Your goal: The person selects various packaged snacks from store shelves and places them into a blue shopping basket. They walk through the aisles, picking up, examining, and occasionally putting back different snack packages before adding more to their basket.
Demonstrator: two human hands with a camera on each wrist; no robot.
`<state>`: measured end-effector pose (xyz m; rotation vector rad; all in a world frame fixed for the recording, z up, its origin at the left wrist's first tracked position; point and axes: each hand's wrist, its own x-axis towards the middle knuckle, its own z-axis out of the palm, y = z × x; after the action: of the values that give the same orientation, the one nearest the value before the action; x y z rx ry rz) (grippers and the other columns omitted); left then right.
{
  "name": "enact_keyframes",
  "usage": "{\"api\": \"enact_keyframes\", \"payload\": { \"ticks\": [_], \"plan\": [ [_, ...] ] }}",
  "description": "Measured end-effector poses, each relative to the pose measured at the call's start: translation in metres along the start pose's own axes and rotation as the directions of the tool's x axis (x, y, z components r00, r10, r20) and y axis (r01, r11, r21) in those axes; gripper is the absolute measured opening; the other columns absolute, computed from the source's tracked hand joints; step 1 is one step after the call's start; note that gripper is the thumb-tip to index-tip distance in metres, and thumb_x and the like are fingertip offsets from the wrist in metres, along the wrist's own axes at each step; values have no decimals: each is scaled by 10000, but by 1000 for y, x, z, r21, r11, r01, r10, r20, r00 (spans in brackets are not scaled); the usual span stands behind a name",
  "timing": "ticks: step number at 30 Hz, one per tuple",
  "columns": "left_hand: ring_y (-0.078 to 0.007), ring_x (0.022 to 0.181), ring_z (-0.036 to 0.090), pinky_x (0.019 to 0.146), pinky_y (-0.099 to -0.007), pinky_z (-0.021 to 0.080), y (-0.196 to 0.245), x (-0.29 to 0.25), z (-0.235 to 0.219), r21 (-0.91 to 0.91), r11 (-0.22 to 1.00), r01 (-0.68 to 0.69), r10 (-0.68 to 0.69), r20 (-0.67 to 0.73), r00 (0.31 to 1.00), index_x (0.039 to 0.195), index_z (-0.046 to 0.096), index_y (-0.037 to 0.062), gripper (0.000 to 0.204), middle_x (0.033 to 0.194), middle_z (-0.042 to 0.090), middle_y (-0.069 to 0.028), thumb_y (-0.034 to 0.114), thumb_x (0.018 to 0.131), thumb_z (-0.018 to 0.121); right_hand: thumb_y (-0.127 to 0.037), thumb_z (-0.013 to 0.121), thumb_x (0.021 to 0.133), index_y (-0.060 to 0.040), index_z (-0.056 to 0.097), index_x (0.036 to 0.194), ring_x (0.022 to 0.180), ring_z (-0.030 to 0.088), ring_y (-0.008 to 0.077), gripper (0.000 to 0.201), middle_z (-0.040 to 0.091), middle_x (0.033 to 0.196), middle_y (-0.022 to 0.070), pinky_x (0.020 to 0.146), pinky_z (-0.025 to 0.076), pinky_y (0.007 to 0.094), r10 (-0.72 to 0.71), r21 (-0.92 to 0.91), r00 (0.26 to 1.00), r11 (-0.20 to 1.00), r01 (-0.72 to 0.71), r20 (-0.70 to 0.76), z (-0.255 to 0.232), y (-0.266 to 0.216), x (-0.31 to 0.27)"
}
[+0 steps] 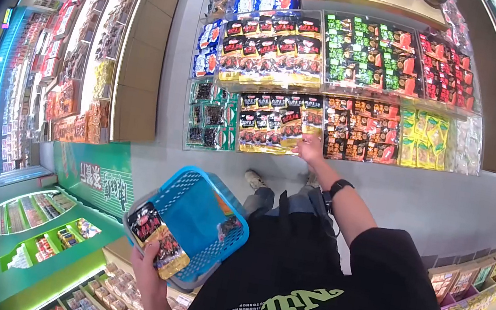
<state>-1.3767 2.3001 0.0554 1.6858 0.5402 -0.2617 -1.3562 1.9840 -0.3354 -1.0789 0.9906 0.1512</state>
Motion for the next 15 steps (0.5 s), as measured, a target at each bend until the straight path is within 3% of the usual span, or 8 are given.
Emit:
{"api": "enact_keyframes", "payload": {
  "ticks": [2,4,6,8,9,12,15],
  "plan": [
    [-196,884,621,770,-313,513,-5,-9,-7,-41,999,25,-27,-50,998,1196,458,-34,378,1048,598,-128,29,836,554,-72,563,844,-25,438,1128,633,659,189,314,583,923,106,429,427,252,72,0,997,997,-72,-4,-2,16,3],
    [-197,888,619,773,-314,511,-5,-15,-9,-34,999,41,-43,-77,996,1196,458,-37,379,1048,596,-131,37,837,557,-25,534,811,-1,442,1127,582,662,222,330,614,866,157,409,455,292,92,-5,995,996,-92,-41,-5,17,-5],
    [-198,888,618,775,-316,510,-9,-15,-12,-83,995,48,-58,-116,992,1192,459,-38,378,1050,593,-135,39,837,562,-31,536,795,1,485,1079,557,657,237,290,615,822,141,383,446,297,134,-30,990,990,-135,-44,-9,17,-6],
    [-199,887,618,772,-319,511,-13,-13,-18,-87,995,55,-63,-90,994,1190,460,-39,378,1053,592,-138,39,836,564,-62,541,778,-7,533,965,565,661,224,195,624,748,128,440,478,304,74,-143,997,987,-72,13,-12,18,-1],
    [-200,886,618,770,-321,511,-14,-11,-19,-91,994,57,-63,-58,996,1189,460,-39,378,1056,590,-141,38,835,566,-100,552,749,-23,567,895,556,659,209,166,636,704,129,515,506,310,23,-332,999,943,-33,-35,-10,19,4],
    [-199,884,619,768,-322,514,-13,-7,-19,-74,996,53,-55,-30,998,1188,459,-41,379,1054,591,-144,34,833,568,-93,597,748,-6,576,788,529,638,196,98,603,672,86,416,472,305,-92,-373,989,927,43,-113,-7,28,13],
    [-196,886,618,769,-319,516,-10,-5,-19,-69,996,53,-56,-36,998,1186,460,-43,371,1053,591,-143,26,836,561,-139,593,706,-7,601,688,529,639,225,133,621,650,119,506,517,341,-74,-484,977,874,-33,-201,-4,34,19]
  ]
}}
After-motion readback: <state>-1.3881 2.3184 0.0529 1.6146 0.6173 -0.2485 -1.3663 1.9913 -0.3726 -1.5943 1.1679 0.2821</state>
